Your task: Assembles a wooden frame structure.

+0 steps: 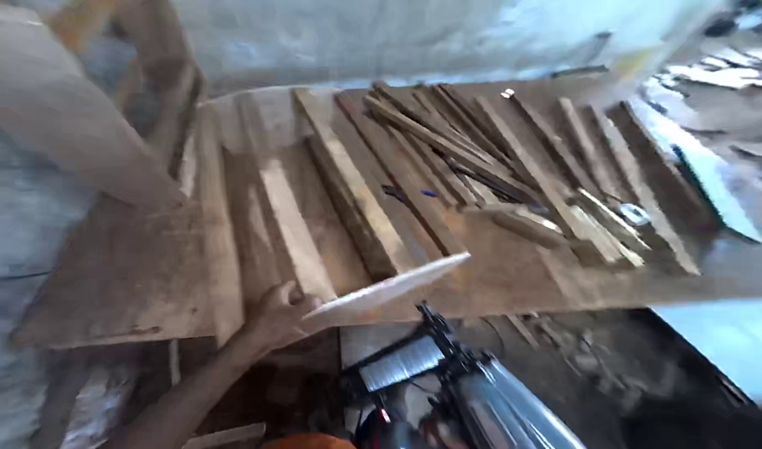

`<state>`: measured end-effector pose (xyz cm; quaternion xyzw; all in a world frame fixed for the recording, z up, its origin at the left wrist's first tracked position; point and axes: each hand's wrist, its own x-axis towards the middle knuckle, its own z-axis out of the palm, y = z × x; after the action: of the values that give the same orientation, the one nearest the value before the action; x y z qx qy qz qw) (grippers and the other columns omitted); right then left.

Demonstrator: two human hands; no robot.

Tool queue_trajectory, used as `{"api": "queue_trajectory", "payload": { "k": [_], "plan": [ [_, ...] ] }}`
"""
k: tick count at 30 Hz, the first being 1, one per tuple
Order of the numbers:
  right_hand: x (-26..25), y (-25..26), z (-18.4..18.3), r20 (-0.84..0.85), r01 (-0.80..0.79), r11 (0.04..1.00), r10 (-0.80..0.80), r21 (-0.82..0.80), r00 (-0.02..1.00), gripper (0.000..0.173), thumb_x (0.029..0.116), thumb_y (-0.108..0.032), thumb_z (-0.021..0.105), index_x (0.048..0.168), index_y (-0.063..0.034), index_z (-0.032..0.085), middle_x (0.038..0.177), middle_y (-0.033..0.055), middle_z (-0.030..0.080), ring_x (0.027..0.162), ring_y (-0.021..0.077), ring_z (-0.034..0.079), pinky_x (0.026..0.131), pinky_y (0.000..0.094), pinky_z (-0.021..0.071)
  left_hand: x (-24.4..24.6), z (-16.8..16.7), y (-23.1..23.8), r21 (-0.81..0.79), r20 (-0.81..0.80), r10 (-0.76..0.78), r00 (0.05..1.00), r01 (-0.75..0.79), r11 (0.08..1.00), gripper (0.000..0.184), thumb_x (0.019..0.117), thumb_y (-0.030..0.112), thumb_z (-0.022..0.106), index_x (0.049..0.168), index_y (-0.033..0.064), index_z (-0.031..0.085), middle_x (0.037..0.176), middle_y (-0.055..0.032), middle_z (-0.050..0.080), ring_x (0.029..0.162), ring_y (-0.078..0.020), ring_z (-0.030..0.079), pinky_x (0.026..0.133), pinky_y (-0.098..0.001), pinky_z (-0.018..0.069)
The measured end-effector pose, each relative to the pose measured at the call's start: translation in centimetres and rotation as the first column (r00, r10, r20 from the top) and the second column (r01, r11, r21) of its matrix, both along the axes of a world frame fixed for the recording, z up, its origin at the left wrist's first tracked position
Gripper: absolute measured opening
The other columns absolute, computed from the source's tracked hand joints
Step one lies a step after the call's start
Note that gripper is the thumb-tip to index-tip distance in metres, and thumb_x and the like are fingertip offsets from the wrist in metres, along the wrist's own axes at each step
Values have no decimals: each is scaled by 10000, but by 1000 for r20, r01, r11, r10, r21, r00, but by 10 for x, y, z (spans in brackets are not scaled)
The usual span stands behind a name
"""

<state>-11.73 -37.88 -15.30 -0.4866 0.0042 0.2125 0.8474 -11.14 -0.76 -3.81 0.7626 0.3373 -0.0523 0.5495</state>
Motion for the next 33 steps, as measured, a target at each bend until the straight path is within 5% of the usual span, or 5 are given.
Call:
{"api": "queue_trajectory", "payload": {
  "k": [4, 8, 14, 26, 33],
  "plan": [
    [24, 15, -26, 44, 78, 997, -79, 16, 996, 130, 859, -273, 779, 898, -154, 748, 722, -12, 683, 666, 95, 651, 687, 313, 574, 0, -4, 1, 75, 11, 15, 1000, -16, 997, 351, 953, 295, 743, 1206, 71, 647, 901, -71, 707, 790, -197, 677, 728, -422, 588],
    [46, 24, -42, 26, 92, 994, -94, 66, 995, 184, 824, -254, 817, 905, -108, 740, 703, 12, 678, 632, 113, 646, 661, 324, 578, -5, -11, 2, 67, 38, 26, 999, -28, 997, 320, 944, 302, 753, 1168, 93, 660, 839, -63, 698, 716, -197, 660, 650, -394, 574],
    [65, 32, -58, 12, 100, 991, -101, 89, 995, 153, 819, -218, 805, 884, -103, 728, 703, 16, 676, 625, 117, 643, 654, 335, 578, -3, -14, 0, 46, 70, 56, 996, -59, 997, 338, 925, 255, 774, 1195, 85, 664, 923, -77, 725, 813, -199, 694, 744, -385, 599],
    [62, 19, -67, 72, 69, 998, -68, -11, 995, 118, 818, -221, 788, 895, -144, 743, 751, -20, 696, 680, 91, 656, 676, 321, 579, -4, -10, -4, 25, 47, 65, 997, -66, 998, 363, 937, 239, 761, 1257, 112, 647, 956, -67, 736, 835, -199, 702, 752, -384, 603],
    [53, 31, -65, 91, 69, 998, -68, -6, 994, 97, 822, -193, 790, 894, -142, 748, 760, -18, 702, 682, 86, 656, 673, 307, 580, -2, -11, -4, 19, 74, 76, 994, -78, 997, 292, 926, 209, 771, 1177, 96, 674, 938, -71, 730, 827, -197, 698, 750, -385, 603]
  ]
}}
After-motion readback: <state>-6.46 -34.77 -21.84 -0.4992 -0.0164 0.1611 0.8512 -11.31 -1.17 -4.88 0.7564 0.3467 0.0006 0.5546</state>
